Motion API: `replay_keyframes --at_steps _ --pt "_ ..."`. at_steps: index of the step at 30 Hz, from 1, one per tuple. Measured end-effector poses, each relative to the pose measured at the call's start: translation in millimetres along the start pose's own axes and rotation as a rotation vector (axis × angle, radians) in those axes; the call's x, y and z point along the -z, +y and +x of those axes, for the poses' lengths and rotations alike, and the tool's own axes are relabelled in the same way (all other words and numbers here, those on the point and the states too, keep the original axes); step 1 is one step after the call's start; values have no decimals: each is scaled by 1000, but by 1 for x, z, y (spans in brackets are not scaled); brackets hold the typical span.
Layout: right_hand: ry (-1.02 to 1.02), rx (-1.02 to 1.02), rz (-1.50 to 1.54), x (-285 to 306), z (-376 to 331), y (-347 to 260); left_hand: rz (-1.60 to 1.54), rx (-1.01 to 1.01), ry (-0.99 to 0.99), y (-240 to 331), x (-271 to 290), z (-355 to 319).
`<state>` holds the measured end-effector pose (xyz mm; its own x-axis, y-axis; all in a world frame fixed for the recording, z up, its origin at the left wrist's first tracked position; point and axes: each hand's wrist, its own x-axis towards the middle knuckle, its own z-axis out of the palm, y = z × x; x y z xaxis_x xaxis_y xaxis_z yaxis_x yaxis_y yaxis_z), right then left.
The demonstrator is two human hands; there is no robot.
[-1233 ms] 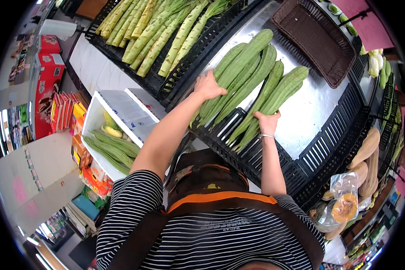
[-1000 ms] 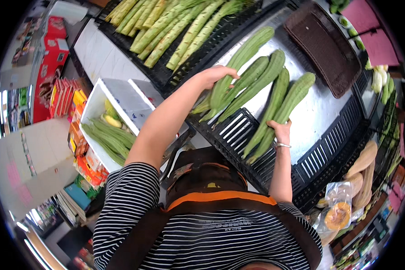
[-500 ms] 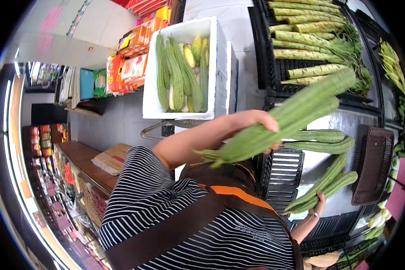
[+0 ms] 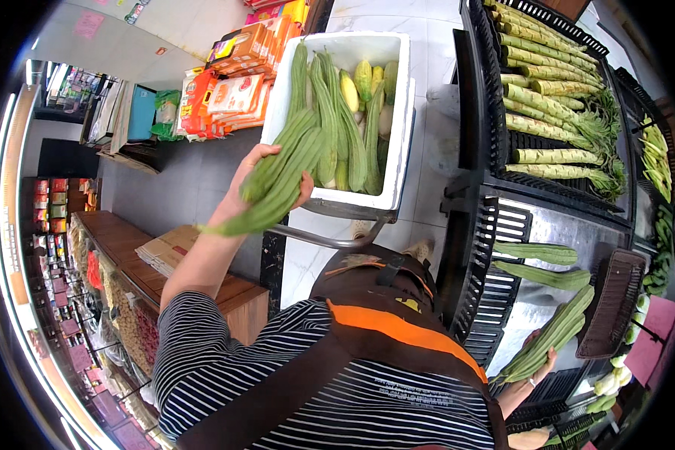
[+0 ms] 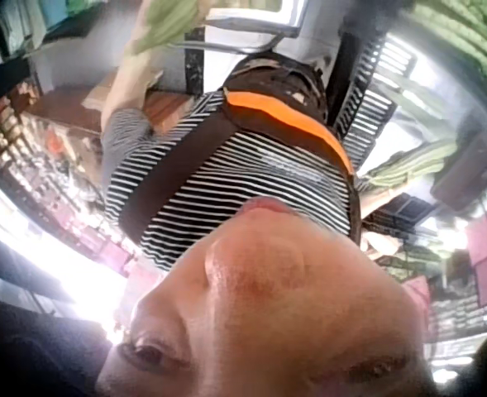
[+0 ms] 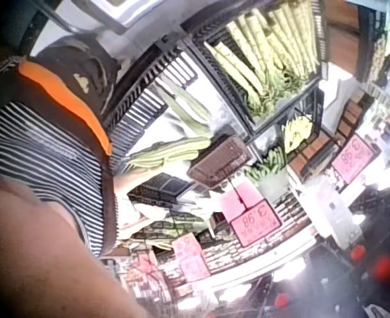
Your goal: The person transfers daikon radishes, cucumbers, and luffa gourds from display bins into a white styrofoam box on a hand truck. They walk through the produce aisle, briefly interact with a scale, then continue loading vegetables and arranging them in the box.
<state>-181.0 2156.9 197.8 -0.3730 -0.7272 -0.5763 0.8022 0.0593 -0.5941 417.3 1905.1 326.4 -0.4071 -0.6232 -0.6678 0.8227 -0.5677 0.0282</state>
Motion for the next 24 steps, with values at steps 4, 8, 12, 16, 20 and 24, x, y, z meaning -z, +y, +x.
replay_keyframes --at_steps 4,8,12,16,20,24 --pt "-92 54 91 -25 -9 18 -419 -117 6 34 17 29" --pt "-200 73 177 -80 -15 38 -995 -51 115 95 5 80" --pt "-276 35 282 -135 -26 53 -1120 -233 341 153 8 143" --pt "-315 -10 165 -177 -31 69 -1192 -188 567 216 -2 186" --pt "-310 -42 -176 -232 -32 90 -1126 -118 741 291 2 241" --pt "-353 -59 -344 -293 -30 137 -1099 -65 740 322 6 275"
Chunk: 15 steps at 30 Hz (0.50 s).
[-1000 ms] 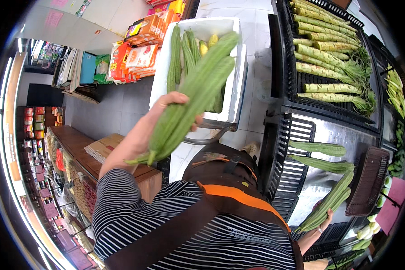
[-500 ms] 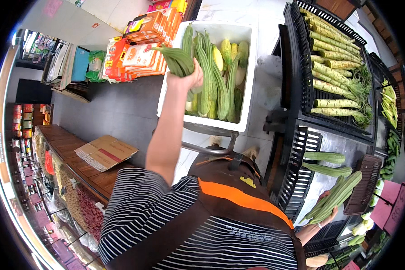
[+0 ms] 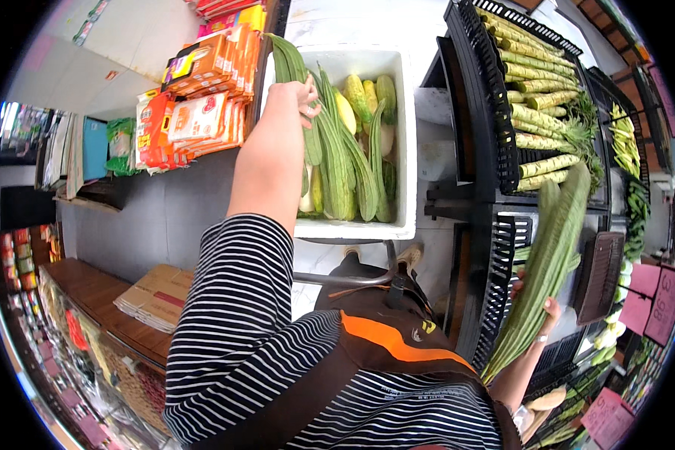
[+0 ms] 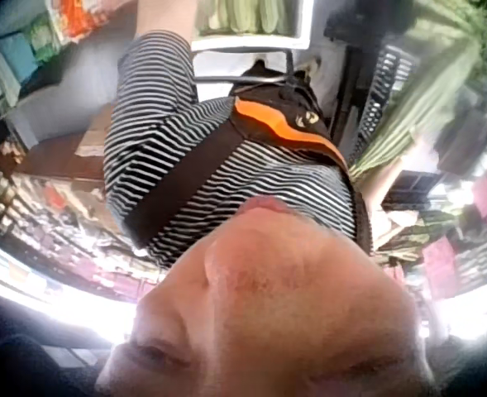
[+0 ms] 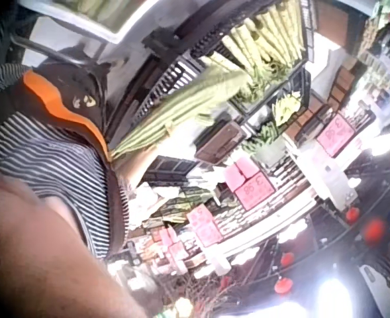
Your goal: The person transfers daikon radishes, cucumbers, and luffa gourds from display bins into a white styrofoam box on a hand truck. They walk through the produce aisle, briefly interact with a scale, then continue loading vegetables and arranging them in the box.
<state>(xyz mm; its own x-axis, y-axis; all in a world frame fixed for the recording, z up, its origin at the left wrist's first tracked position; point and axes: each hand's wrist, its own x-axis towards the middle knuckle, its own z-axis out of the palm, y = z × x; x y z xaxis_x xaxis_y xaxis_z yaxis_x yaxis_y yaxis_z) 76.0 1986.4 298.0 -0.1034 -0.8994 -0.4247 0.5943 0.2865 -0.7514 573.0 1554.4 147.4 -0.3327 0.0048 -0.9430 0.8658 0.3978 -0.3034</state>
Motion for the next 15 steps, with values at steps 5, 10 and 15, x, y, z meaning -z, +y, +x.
replay_keyframes --at_steps 5,10,15 --pt "-119 -192 14 -71 51 35 -113 19 52 7 -23 2" --pt "-130 -329 -140 -100 98 72 -82 -166 -133 -6 -21 -6" --pt "-247 -443 -288 -116 144 100 484 -148 -345 20 -20 -27"
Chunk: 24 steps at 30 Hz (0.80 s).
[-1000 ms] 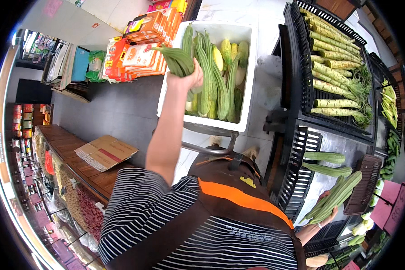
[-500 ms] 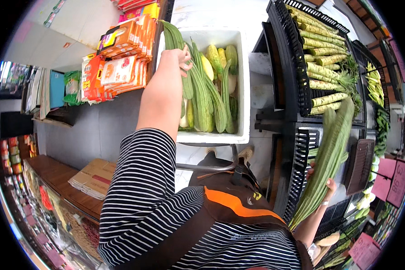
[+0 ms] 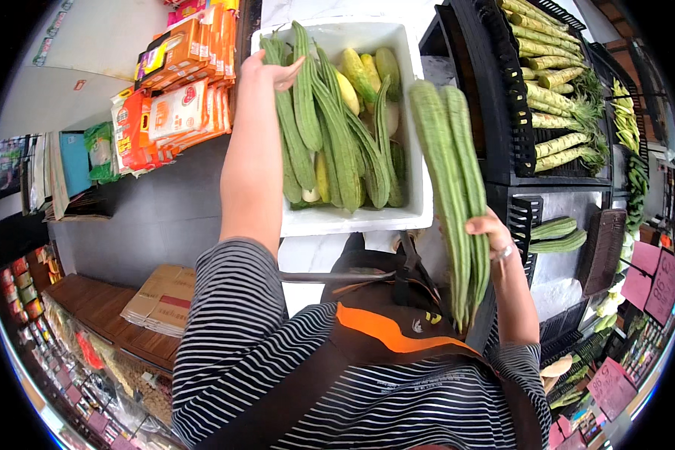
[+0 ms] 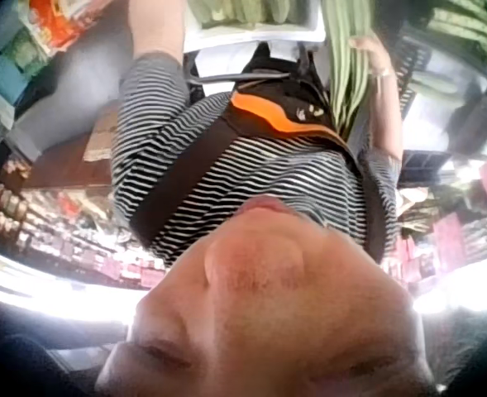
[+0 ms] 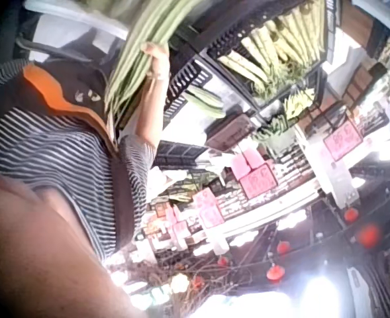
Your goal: The person transfers daikon radishes, cucumbers, and luffa gourds from display bins into a white styrofoam box on a hand truck. They walk through the produce aisle, briefly interact with a scale, then continue loading vegetables and arranging them in the box.
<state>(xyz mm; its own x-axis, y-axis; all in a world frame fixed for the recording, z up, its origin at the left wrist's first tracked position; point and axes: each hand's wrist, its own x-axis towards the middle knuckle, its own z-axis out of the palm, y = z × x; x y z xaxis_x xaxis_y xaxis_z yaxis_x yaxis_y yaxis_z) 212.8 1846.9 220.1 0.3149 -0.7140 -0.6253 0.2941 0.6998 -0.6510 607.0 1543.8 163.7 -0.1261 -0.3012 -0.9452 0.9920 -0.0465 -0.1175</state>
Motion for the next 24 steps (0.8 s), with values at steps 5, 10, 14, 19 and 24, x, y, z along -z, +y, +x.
replay_keyframes --at_steps 5,10,14,19,24 --pt "-51 -144 -4 -7 39 -4 890 -395 -468 -55 76 -13" --pt "-166 -346 -249 -10 58 -31 1053 394 -373 -134 206 -34" --pt "-366 -515 -779 -7 68 -73 613 633 -515 -173 252 -32" --pt "-654 -812 -1913 -58 117 -137 247 712 -354 -218 288 -47" --pt "-1079 -624 -2458 -105 225 -122 -243 768 -721 -245 294 6"
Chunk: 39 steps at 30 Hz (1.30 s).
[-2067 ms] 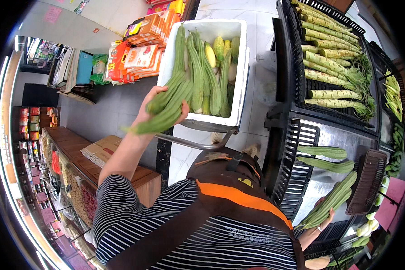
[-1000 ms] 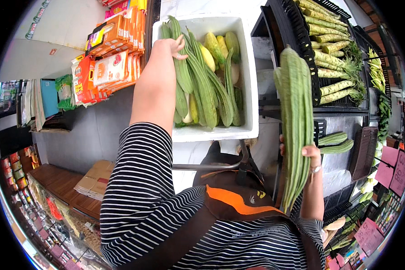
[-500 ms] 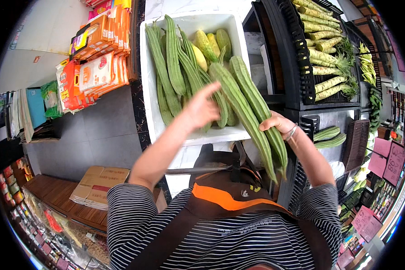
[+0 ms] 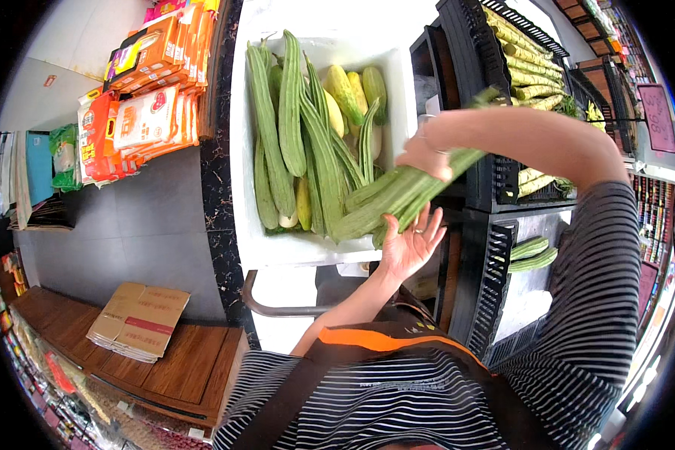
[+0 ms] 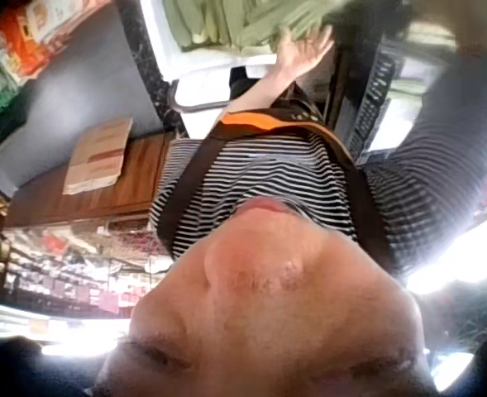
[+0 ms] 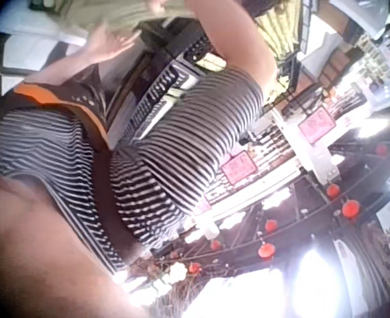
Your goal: The person transfers daikon radishes, cucumbers, and luffa gourds from display bins into a white styrofoam box on a hand truck. They walk through the produce aisle, briefly interact with a scale, then continue loading vegetables and arranging them in the box.
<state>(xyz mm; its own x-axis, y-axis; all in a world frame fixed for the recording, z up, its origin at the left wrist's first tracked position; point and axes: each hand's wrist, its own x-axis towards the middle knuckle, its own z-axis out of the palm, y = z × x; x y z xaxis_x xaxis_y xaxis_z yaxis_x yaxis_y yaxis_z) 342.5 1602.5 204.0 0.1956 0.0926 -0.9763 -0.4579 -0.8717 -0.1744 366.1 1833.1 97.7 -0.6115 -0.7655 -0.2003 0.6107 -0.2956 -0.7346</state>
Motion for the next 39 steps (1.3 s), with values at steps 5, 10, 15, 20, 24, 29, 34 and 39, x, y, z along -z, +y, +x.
replay_keyframes --at_steps 5,10,15,20,24,29,34,39 --pt "-41 -2 -528 59 69 23 -12 -190 -72 31 10 54" --pt "302 123 -910 76 98 50 -22 -380 -43 51 7 91" --pt "677 2 -853 54 117 76 281 -200 173 49 6 86" --pt "851 -428 -273 1 99 68 564 -29 404 32 -2 32" --pt "1271 -338 396 -83 61 35 854 -104 394 50 -16 -15" --pt "1607 -542 735 -240 13 -28 1361 -466 578 82 -55 -28" --pt "1668 -1151 1175 -425 -16 -107 1485 -675 581 110 -83 -26" --pt "1529 -1555 2140 -637 26 -199 1492 -740 566 94 -100 -24"
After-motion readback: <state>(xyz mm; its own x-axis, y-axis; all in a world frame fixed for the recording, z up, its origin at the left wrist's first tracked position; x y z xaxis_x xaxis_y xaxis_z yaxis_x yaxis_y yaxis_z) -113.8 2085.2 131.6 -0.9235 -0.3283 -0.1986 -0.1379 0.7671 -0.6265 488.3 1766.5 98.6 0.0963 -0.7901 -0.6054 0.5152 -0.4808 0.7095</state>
